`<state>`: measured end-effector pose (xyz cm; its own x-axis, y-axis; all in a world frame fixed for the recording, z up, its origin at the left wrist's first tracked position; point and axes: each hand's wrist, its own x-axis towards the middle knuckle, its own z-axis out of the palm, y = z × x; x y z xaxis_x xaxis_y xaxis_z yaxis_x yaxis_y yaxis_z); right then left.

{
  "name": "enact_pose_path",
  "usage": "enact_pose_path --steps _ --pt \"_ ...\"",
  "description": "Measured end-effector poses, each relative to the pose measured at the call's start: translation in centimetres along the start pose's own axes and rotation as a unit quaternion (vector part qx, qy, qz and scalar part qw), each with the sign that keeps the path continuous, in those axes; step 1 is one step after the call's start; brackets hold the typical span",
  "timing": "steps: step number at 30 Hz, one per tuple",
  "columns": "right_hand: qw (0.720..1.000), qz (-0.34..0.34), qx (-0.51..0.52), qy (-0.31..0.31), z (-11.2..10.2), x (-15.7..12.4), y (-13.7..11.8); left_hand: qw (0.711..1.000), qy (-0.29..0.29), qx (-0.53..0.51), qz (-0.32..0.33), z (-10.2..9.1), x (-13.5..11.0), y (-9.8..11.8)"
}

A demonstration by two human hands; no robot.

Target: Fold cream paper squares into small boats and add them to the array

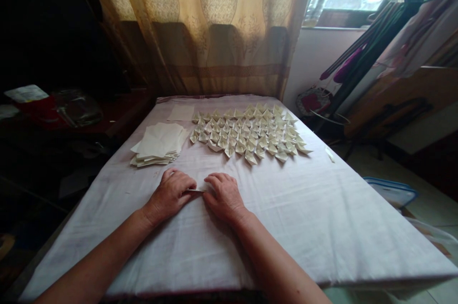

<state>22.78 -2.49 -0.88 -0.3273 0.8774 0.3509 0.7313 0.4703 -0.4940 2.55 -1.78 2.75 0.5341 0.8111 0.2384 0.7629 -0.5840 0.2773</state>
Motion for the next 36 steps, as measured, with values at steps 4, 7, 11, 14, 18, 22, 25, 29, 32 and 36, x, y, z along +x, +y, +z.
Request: enact_pose_path --steps 4,7,11,14,18,22,25,29,32,36 --pt "0.999 -0.025 0.015 -0.036 -0.7 0.8 -0.2 0.999 0.017 -0.046 -0.008 -0.2 0.2 -0.4" --pt "0.998 -0.036 0.049 -0.032 -1.3 2.0 -0.4 0.991 0.035 -0.124 -0.042 -0.5 0.8 -0.5" --pt "0.995 -0.034 0.090 -0.007 -1.9 3.6 -0.1 0.974 -0.015 -0.193 -0.118 -1.3 1.7 -0.8" --pt "0.993 -0.036 0.109 0.000 -1.8 4.1 0.6 0.961 -0.048 -0.242 -0.125 -1.7 2.5 -1.2" --pt "0.983 -0.013 0.182 0.015 -0.9 3.6 1.1 0.930 -0.111 -0.326 -0.130 -1.4 3.1 -1.6" --pt "0.947 0.070 0.313 0.001 -0.6 3.1 0.9 0.921 -0.092 -0.348 -0.150 -0.8 2.9 -1.6" --pt "0.928 0.119 0.353 -0.006 -0.7 3.2 0.9 0.933 -0.069 -0.324 -0.141 -0.5 2.4 -1.4" --pt "0.912 0.167 0.375 -0.016 -1.0 3.6 0.9 0.955 -0.031 -0.271 -0.117 -0.2 1.8 -1.1" --pt "0.899 0.180 0.397 -0.054 -1.4 3.6 0.8 0.965 -0.005 -0.241 -0.104 0.1 1.5 -0.8" --pt "0.888 0.172 0.413 -0.102 -1.7 3.4 0.6 0.961 0.025 -0.248 -0.118 0.5 1.2 -0.6"
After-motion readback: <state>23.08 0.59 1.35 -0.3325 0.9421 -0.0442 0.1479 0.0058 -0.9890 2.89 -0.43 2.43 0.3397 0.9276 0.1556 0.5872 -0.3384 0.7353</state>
